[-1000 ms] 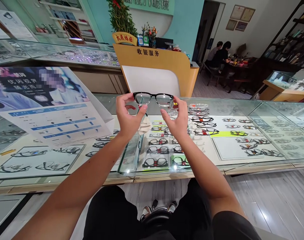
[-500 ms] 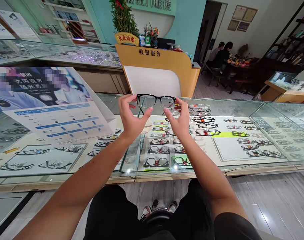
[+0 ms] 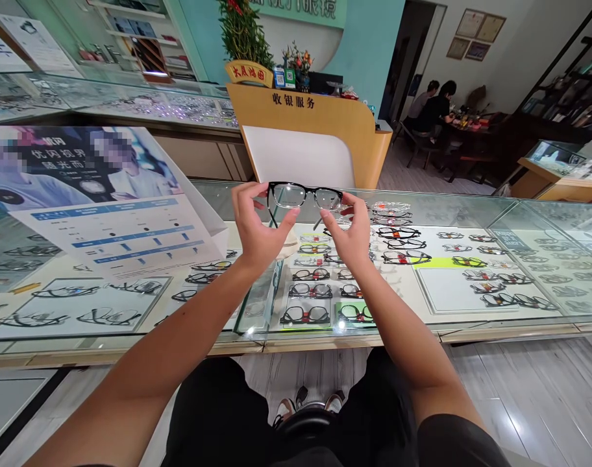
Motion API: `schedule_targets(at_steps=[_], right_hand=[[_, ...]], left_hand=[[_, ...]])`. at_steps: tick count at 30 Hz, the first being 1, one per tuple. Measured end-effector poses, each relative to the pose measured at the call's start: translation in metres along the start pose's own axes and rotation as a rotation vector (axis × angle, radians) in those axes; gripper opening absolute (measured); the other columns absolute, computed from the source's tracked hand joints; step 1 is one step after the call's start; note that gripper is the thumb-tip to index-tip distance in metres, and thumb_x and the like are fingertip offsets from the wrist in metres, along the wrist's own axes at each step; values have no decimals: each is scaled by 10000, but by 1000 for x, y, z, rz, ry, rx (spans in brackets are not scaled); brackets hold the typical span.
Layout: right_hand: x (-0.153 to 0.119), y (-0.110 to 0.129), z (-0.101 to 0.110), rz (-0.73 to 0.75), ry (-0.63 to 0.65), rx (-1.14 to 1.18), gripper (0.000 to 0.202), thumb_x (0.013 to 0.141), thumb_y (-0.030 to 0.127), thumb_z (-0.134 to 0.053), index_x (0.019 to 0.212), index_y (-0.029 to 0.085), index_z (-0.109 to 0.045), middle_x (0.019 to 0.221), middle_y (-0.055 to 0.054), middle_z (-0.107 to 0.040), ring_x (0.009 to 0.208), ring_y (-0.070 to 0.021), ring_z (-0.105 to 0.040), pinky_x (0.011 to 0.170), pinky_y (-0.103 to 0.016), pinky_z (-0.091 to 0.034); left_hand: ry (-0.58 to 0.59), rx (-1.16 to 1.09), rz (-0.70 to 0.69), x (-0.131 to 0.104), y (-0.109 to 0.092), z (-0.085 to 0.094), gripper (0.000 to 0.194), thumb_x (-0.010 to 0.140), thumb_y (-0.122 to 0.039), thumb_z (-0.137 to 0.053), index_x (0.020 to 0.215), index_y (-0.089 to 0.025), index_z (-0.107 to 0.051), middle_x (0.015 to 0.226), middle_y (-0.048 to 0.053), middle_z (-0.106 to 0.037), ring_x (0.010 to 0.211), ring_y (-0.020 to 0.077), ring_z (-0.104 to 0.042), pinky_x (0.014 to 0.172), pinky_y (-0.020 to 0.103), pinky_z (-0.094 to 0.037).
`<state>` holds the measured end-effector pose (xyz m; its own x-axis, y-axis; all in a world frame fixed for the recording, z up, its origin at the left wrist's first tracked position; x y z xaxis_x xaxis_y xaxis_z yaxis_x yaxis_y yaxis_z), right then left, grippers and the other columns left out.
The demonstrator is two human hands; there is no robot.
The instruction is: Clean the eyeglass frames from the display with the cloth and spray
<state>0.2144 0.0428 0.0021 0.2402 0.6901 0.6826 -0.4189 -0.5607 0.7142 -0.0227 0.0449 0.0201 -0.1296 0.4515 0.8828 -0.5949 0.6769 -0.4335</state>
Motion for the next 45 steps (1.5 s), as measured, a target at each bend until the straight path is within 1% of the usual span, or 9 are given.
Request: schedule_targets(at_steps=[4,9,17,23,29,34,38,42,45], right_hand=[[0,0,0,-7,-7,-8,595,935,667,-817,1351,268,-671,1298,-109,-760,989,-240,-717,920,-463,-614],[0,-1,0,-9,-6,-8,601,932,662,-821,1355,264,-666,1312,-110,-761,995,-238,-721,921,-460,-613],[0,-3,-1,-1,1,-16,620,942,678,-812,1374,262,-653,1321,-116,-764,1004,-243,-738,933,-465,-621],[-1,-5,-2,15,4,-47,604,963,659,-799,1389,262,-643,1334,-119,-756,1014,-246,-742,917,-462,-618],[-1,3,4,98,-36,-116,585,993,632,-771,1441,284,-631,1338,-113,-727,1012,-244,-727,888,-461,-608],[0,10,7,175,-47,-124,563,1013,588,-762,1484,309,-630,1319,-107,-704,1013,-247,-711,907,-470,-617],[1,13,7,224,-48,-132,537,1031,550,-754,1505,329,-628,1309,-101,-701,1028,-250,-708,925,-479,-627],[1,15,7,232,-49,-111,538,1037,563,-743,1511,331,-638,1324,-108,-700,1093,-267,-713,940,-488,-641],[2,14,6,202,-21,-115,570,1033,606,-731,1539,361,-632,1357,-116,-691,1133,-287,-709,964,-520,-652]], left_hand=[[-23,2,-34,0,-2,1,642,946,-532,-844,1444,-262,-540,1369,129,-626,1227,289,-663,970,456,-579],[-43,-17,-83,0,-4,1,623,955,-501,-845,1450,-270,-545,1364,126,-631,1241,294,-668,943,441,-583],[8,-12,-62,0,3,-2,679,957,-566,-839,1491,-269,-543,1420,144,-618,1330,338,-652,1035,482,-583],[0,-29,-79,0,2,-1,659,975,-583,-820,1486,-263,-555,1410,146,-630,1320,331,-659,1029,485,-592],[29,-96,-10,1,15,-9,628,1012,-648,-761,1484,-276,-576,1399,148,-654,1265,307,-698,958,462,-621],[55,-159,64,1,27,-14,655,1004,-704,-744,1483,-282,-599,1414,151,-662,1271,306,-719,931,449,-643],[84,-174,99,0,33,-18,674,998,-716,-746,1488,-275,-602,1428,151,-667,1279,304,-729,940,432,-651],[80,-163,99,-1,35,-18,648,1006,-700,-747,1481,-280,-610,1413,139,-683,1272,286,-735,922,405,-647],[77,-142,105,0,34,-17,625,1011,-688,-750,1465,-277,-623,1398,138,-702,1243,277,-748,899,402,-640]])
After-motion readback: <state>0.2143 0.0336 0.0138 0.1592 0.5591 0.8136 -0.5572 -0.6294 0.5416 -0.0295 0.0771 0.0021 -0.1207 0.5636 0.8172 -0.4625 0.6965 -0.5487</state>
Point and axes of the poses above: each hand's wrist, its own x-axis towards the middle knuckle, its own z-axis out of the back of the hand, y = z × x, the point moved 7 cm from there along x, towards the middle knuckle
